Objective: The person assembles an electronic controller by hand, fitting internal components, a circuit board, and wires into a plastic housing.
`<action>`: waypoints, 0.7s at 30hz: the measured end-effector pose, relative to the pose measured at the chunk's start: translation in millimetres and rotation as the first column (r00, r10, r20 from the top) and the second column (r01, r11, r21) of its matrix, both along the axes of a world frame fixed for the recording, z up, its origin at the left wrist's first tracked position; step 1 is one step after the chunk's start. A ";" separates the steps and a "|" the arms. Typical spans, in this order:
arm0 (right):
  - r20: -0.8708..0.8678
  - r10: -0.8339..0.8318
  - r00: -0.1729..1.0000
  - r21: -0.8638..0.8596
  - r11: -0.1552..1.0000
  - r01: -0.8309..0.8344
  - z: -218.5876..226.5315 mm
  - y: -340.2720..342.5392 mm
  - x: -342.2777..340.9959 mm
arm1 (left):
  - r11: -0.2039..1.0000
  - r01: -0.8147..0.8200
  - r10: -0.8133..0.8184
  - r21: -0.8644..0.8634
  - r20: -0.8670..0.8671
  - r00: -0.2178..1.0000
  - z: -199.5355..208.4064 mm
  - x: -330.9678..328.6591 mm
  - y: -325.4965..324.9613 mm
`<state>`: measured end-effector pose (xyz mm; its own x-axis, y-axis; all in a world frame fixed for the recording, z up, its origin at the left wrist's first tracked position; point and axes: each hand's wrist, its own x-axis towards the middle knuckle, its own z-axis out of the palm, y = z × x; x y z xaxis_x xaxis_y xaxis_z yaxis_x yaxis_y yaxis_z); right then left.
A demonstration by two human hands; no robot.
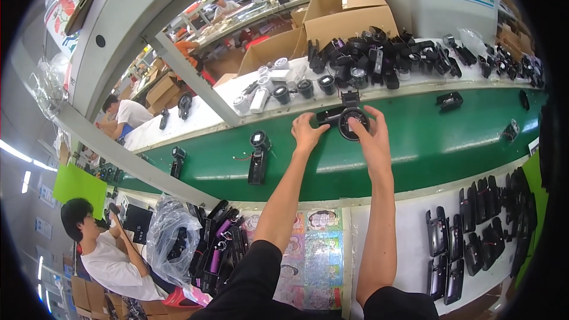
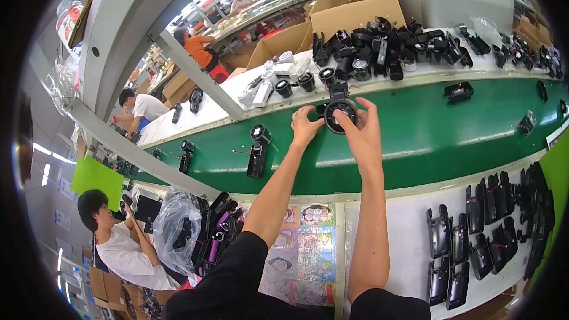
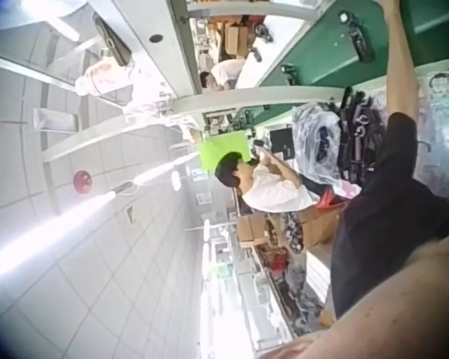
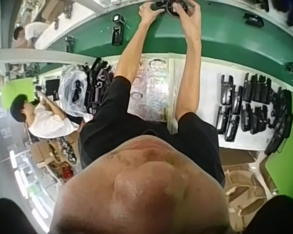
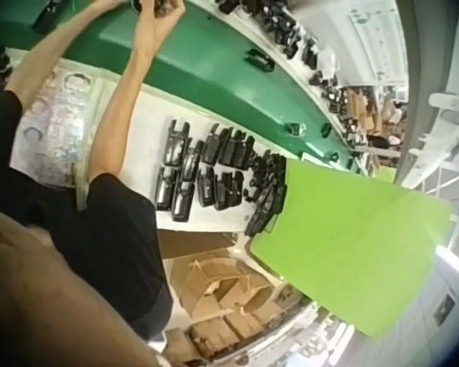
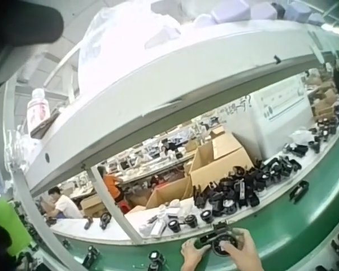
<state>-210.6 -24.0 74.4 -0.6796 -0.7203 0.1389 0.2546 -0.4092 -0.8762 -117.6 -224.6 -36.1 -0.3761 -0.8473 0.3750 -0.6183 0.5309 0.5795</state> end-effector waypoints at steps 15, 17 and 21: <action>0.199 -0.081 0.977 -0.038 0.995 0.090 2.1 0.7 -4.4 | 0.746 0.488 0.158 0.452 -0.833 0.530 44.7 43.2 86.5; 0.199 -0.020 0.980 -0.077 0.996 0.036 9.0 -1.7 -0.8 | 0.614 0.649 0.301 0.449 -0.894 0.333 49.1 63.1 106.9; 0.215 0.074 0.974 -0.035 0.997 -0.068 14.6 -4.0 3.1 | 0.381 0.747 0.508 0.544 -0.799 0.323 54.9 90.1 160.1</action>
<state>-207.5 -28.0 89.1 -0.6430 -0.7657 0.0148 0.4662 -0.4066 -0.7857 -27.5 -64.5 18.8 -0.5367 -0.8037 -0.2570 0.5336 -0.5593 0.6344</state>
